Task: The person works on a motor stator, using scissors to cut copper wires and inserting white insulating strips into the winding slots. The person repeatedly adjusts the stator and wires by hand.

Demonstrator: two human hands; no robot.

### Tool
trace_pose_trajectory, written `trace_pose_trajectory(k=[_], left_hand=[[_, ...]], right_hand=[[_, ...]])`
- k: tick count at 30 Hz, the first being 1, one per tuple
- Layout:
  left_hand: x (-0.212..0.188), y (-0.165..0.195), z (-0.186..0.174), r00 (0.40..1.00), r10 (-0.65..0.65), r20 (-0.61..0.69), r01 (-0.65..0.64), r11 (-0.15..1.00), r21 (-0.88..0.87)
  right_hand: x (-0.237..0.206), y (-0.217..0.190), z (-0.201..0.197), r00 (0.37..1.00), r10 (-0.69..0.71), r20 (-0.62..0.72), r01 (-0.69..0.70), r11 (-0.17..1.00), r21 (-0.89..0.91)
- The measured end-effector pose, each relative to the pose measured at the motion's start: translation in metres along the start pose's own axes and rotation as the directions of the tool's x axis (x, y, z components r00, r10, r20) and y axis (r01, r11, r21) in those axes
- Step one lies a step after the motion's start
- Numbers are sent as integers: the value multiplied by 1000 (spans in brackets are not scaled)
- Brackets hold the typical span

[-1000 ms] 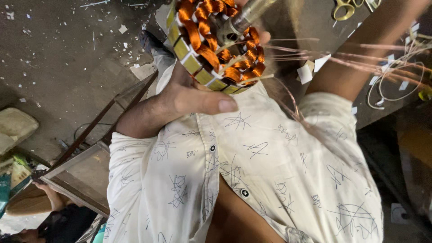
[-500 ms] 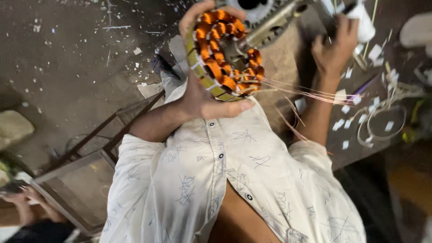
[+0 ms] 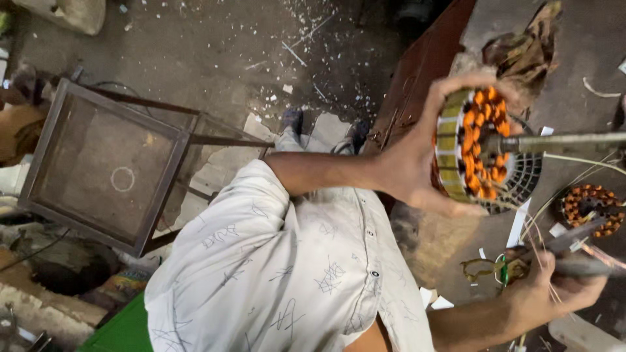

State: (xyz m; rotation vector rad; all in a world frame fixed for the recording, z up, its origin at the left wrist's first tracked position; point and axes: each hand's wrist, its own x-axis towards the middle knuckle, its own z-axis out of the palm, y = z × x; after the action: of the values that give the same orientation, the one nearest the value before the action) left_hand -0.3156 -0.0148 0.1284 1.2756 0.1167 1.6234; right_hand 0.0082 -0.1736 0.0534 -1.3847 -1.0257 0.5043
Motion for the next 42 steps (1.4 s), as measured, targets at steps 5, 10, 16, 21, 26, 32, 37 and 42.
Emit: trace_pose_trajectory(k=[5,10,16,21,26,32,37,42], left_hand=[[-9,13,-26,994,-110,-2,109,991,73],[-13,16,-35,999,-7,50,-1,986,168],[-10,16,-28,989,-122,84,109,983,146],[-6,17,-21,989,-99,108,74,974,213],[-1,19,-14,987,-77,142,30,949,313],[4,19,-12,987,-47,154,-6,945,328],[5,14,-12,985,-31,172,-29,941,336],[10,-2,-8,968,189,165,-245,855,457]], right_hand=[[4,-100,81,997,67,45,-66,997,-26],[46,-167,112,833,108,543,-64,993,-99],[66,-205,121,697,70,714,382,806,-451],[68,-217,123,639,-2,769,498,763,-411],[65,-211,117,671,17,741,497,732,-467],[66,-211,116,681,11,732,480,749,-458],[69,-218,120,685,-14,729,512,721,-467],[67,-217,120,666,-34,745,521,735,-433]])
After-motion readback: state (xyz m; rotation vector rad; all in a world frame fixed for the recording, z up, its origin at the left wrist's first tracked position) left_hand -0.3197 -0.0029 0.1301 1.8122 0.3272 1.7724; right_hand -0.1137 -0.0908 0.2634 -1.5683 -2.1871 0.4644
